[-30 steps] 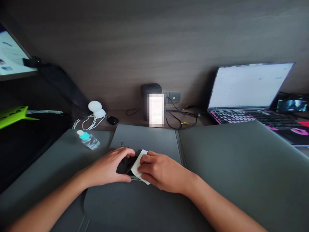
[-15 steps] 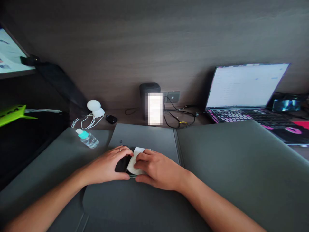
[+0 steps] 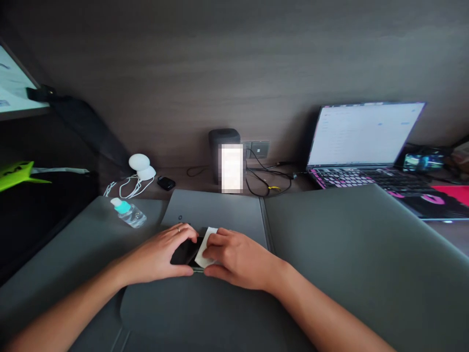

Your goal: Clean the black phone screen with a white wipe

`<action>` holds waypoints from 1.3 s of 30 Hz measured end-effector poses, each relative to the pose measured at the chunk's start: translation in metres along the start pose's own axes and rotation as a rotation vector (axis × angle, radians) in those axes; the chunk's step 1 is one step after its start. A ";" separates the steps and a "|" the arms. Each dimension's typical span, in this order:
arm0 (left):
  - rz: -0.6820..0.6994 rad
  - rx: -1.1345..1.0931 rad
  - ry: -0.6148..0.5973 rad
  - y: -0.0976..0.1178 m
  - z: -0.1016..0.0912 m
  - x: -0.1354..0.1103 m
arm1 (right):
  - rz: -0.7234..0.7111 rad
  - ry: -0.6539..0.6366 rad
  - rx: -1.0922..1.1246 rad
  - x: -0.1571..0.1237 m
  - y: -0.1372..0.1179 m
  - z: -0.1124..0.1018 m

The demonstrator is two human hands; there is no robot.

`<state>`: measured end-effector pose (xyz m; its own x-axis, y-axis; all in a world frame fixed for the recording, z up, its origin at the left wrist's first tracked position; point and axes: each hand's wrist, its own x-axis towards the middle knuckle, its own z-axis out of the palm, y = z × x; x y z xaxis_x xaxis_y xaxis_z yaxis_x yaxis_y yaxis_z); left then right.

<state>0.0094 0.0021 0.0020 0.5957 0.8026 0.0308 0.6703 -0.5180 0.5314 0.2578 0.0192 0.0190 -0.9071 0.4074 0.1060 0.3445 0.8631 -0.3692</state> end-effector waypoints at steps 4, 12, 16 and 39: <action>0.012 0.000 0.005 0.000 0.000 0.000 | 0.025 0.014 0.002 -0.003 0.003 0.003; 0.026 0.009 -0.004 -0.002 0.000 0.000 | 0.033 0.012 -0.009 -0.003 0.003 0.001; 0.026 -0.001 0.010 -0.003 0.001 0.000 | 0.065 0.023 -0.005 -0.005 0.003 -0.002; 0.019 0.002 -0.006 -0.001 0.002 0.000 | 0.079 0.057 0.010 -0.013 0.008 -0.006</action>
<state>0.0099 0.0023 -0.0003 0.6109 0.7909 0.0360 0.6600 -0.5338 0.5287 0.2737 0.0224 0.0202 -0.8616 0.4910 0.1286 0.4119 0.8245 -0.3880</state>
